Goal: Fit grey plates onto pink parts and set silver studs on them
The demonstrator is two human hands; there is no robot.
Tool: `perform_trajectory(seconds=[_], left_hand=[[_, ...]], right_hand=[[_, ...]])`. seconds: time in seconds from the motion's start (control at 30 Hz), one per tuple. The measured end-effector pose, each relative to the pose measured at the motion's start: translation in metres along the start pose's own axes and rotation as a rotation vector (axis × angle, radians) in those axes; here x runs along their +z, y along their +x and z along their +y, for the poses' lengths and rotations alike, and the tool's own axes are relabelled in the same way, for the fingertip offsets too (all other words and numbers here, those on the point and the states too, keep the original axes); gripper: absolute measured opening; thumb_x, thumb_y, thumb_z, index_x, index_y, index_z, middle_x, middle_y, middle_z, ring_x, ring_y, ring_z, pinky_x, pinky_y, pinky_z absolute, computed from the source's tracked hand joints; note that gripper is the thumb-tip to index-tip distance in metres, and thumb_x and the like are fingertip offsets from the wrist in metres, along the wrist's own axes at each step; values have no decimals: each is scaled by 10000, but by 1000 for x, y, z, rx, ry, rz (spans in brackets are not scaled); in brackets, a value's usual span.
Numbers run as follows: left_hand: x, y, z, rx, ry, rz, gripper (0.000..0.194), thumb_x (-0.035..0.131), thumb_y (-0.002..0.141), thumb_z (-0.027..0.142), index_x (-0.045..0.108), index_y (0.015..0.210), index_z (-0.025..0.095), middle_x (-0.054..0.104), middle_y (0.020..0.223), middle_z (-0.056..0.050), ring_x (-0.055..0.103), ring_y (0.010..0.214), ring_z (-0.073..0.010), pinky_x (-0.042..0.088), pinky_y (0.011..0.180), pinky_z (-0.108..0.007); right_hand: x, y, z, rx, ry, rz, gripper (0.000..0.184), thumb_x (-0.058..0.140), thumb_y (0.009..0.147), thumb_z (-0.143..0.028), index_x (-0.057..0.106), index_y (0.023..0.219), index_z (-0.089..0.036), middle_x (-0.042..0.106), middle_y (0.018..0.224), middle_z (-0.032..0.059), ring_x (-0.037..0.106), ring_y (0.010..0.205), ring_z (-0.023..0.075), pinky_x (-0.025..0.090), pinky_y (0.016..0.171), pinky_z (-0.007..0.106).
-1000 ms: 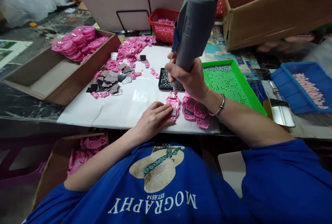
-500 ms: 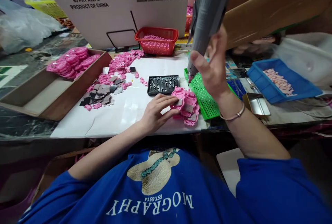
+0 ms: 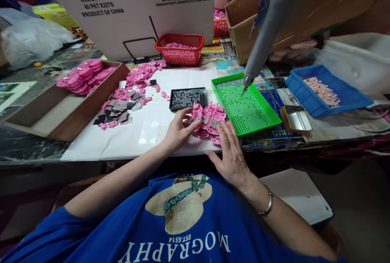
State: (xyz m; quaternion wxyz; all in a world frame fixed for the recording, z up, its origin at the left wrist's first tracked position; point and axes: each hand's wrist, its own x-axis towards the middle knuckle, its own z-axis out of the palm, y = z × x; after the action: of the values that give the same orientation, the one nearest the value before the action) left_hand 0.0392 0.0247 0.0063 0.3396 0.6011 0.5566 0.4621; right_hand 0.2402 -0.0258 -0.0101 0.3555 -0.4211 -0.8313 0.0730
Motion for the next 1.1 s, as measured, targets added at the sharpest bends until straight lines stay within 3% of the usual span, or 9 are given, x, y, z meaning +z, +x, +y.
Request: perform_trajectory(seconds=[0.13,0.3,0.4,0.5,0.6,0.7,0.87,1.0,1.1], left_hand=[[4,4,8,-181,-153,-19,699,809,714,358,505,1297,124,542,1258,-164,590,1033,-228,549,852,-386],[2,4,22,-351,-195,23,910,873,627,312,418,1385,95,562,1220,-168,624,982,-215,540,844,-362],[1,7,29,-429,-272,-49,880,864,640,269,419,1379,98,636,1021,-103,643,813,-183,540,718,-328],[0,12,34,-506,-375,-114,712,850,652,271,521,1257,91,656,848,-49,623,663,-154,515,616,-301],[-3,14,36,-508,-429,-174,508,865,616,278,635,1028,91,680,808,-49,621,650,-136,501,631,-277],[-4,13,37,-517,-451,-268,405,861,617,292,656,904,93,686,792,-54,621,656,-134,497,660,-278],[-1,4,40,-482,-439,-121,510,856,621,211,559,1024,110,666,877,-46,623,731,-135,509,714,-297],[0,-7,38,-493,-623,-152,624,864,609,174,501,1114,130,681,919,-62,651,749,-145,523,751,-316],[-5,-16,35,-477,-732,-180,595,878,610,203,554,1104,135,695,985,-73,668,811,-155,519,792,-312]], right_hand=[[11,7,4,30,-31,39,786,549,934,-429,148,1578,-223,387,1533,175,338,1457,341,399,1135,600],[18,8,6,9,-62,86,643,594,908,-403,381,1483,-211,517,1326,169,439,1347,355,443,1087,594],[17,9,7,-15,-37,80,595,607,900,-395,426,1440,-225,517,1300,153,437,1339,351,438,1087,593],[15,10,9,-41,-9,80,554,611,900,-357,434,1412,-241,535,1291,135,445,1334,336,436,1090,585],[14,10,8,-53,7,112,527,608,904,-311,434,1398,-254,547,1268,128,481,1296,320,457,1070,572],[14,8,7,-71,22,143,537,623,900,-300,424,1396,-251,540,1260,136,505,1262,311,478,1052,559],[17,7,2,-99,39,120,531,620,901,-237,417,1391,-228,520,1271,153,497,1270,317,486,1047,559],[20,10,-5,-108,64,132,538,585,900,-151,413,1399,-255,501,1301,143,430,1351,328,454,1081,591],[19,14,-11,-152,89,147,546,591,886,-115,437,1386,-271,504,1299,134,427,1352,331,443,1088,607]])
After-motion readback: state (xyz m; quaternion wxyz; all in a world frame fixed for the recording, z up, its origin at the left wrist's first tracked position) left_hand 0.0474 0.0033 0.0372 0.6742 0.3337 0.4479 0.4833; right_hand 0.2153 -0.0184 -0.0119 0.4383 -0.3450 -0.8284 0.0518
